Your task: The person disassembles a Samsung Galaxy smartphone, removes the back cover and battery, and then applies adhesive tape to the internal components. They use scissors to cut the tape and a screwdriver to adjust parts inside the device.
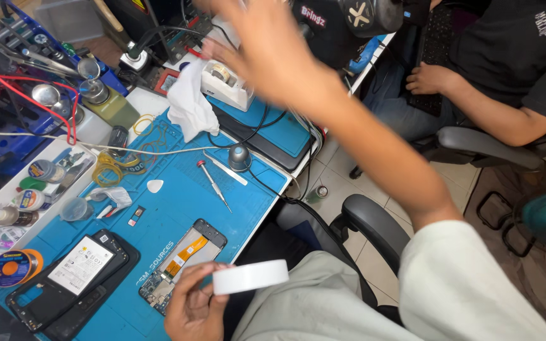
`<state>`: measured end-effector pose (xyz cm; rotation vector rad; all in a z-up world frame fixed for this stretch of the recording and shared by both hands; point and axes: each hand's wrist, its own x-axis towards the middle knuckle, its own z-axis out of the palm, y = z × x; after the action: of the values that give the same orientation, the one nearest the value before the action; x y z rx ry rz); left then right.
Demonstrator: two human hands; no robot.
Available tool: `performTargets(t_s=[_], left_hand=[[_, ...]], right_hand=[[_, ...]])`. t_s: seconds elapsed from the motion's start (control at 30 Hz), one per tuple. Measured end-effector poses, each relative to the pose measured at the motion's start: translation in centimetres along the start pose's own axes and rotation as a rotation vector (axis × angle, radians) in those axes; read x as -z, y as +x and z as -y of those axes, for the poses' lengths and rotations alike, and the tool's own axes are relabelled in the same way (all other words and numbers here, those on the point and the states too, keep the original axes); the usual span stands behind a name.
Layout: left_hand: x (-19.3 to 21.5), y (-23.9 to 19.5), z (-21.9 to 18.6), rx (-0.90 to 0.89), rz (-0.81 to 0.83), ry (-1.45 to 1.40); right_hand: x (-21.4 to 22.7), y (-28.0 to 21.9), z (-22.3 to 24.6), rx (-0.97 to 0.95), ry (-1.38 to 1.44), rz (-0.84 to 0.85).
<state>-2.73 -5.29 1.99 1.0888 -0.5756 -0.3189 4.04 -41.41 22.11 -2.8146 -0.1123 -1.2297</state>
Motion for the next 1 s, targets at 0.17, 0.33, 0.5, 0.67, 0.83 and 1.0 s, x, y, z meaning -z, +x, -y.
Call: performTargets(t_s=[0.17,0.33,0.5,0.67,0.83,1.0], left_hand=[[-1.8,3.4,-1.1,-0.110,-0.167,0.200],[-4.1,5.9,-2.5,-0.113,-0.253,0.186],[-6.1,8.0,-4.3,-0.156,-0.020,0.193],[-6.8,9.2,-4.6,-0.114,0.002,0.262],[-6.2,9.8,-4.0,-0.113,0.001,0.352],[-6.1,9.8,-3.2,-0.137,-0.013,0.408]], right_hand=[[5.1,-7.5,10.0,-0.133,0.923,0.692],[4.7,-10.2,12.9,-0.330,1.201,0.595],[2.2,-12.7,13.6,-0.498,1.179,0.449],[0.5,-15.1,14.6,-0.522,1.160,0.358],[-0.7,-16.0,15.3,-0.473,1.128,0.270],[-0.8,-16.6,15.4,-0.420,1.078,0.290]])
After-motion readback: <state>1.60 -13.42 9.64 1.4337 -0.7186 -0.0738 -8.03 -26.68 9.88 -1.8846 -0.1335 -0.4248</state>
